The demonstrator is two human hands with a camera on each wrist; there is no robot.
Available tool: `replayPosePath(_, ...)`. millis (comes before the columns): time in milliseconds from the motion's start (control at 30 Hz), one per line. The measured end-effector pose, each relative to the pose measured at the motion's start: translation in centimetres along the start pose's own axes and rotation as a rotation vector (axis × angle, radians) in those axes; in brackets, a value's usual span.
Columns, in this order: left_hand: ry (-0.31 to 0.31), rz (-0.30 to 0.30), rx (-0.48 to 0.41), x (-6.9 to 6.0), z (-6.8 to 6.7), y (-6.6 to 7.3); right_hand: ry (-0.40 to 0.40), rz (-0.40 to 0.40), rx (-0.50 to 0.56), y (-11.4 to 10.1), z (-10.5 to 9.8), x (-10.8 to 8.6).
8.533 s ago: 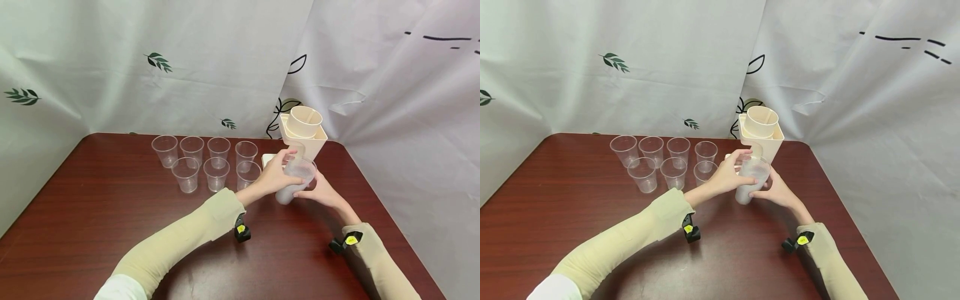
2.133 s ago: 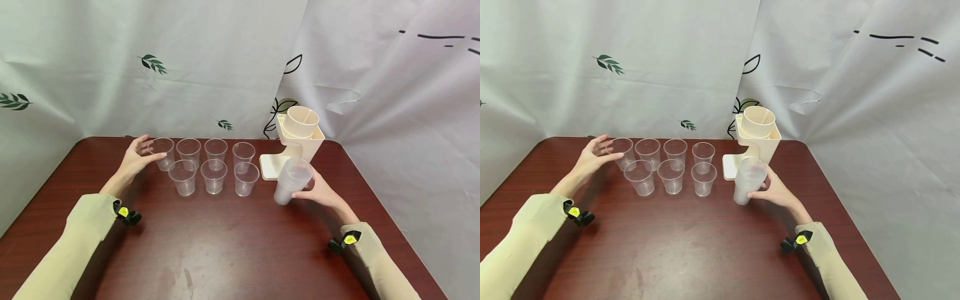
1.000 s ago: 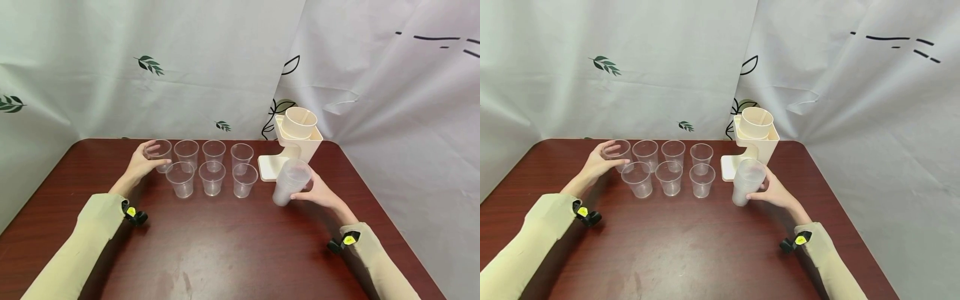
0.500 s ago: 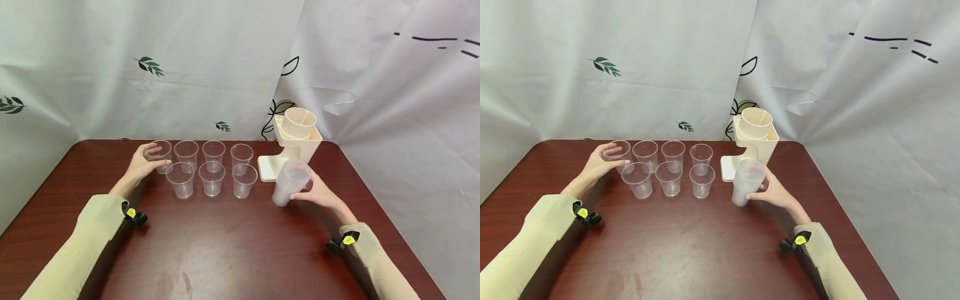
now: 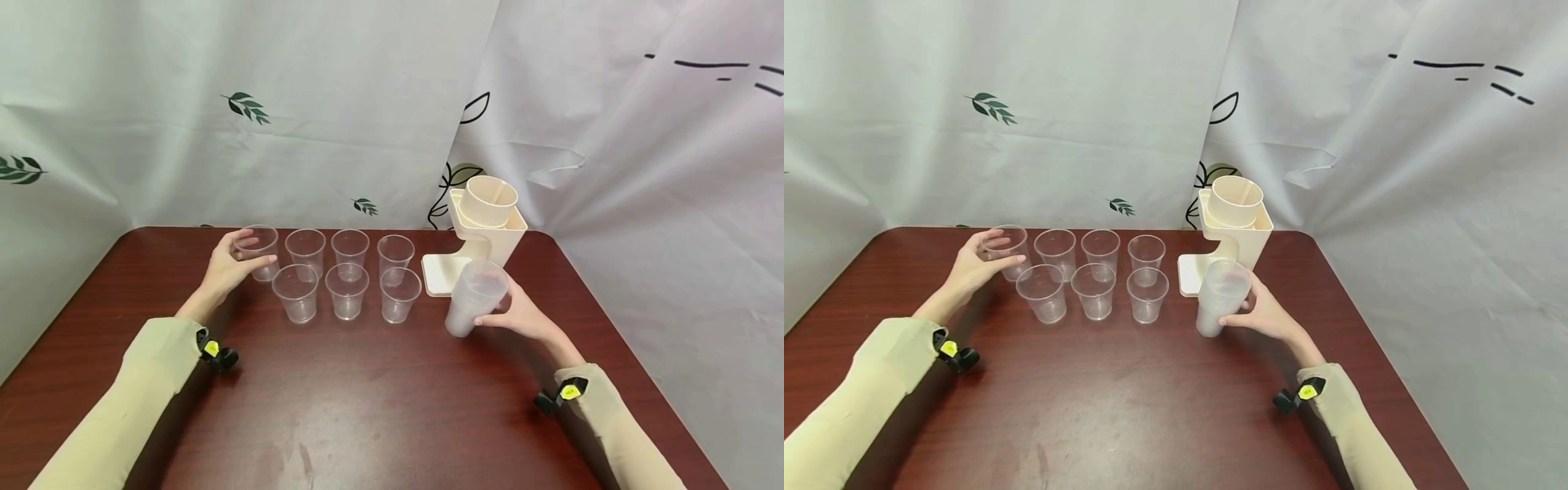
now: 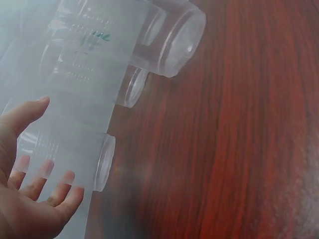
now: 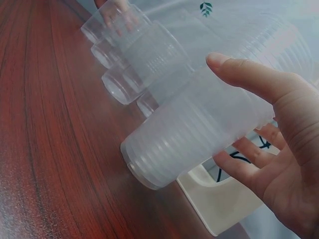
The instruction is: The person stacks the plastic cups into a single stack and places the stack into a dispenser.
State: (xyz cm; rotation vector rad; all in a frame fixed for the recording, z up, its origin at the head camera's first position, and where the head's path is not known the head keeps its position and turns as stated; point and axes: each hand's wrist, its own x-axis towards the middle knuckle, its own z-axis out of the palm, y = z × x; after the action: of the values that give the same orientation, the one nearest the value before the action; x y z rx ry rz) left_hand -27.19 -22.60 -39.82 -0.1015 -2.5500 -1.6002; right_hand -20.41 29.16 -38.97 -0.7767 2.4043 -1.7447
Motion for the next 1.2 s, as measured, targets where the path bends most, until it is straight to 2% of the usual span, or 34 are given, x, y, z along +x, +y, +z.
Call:
replayPosePath(100, 0.018, -0.001, 0.01, -0.1, 0.0, 0.1, 0.005, 0.002, -0.001, -0.1, 0.0, 0.0)
replayPosePath(433, 0.104, -0.071, -0.013, -0.5, -0.1, 0.9, -0.003, -0.004, 0.015, -0.1, 0.0, 0.0)
replayPosePath(833, 0.238, -0.055, -0.029, -0.9, -0.3, 2.3, -0.007, -0.017, 0.022, -0.2, 0.1, 0.1)
replayPosePath(1067, 0.363, -0.06, 0.018, -1.1, 0.1, 3.5, -0.006, -0.007, 0.02, -0.1, 0.1, 0.0)
replayPosePath(1200, 0.391, -0.057, 0.028, -1.1, 0.2, 4.2, -0.005, -0.003, 0.018, -0.1, 0.1, 0.0)
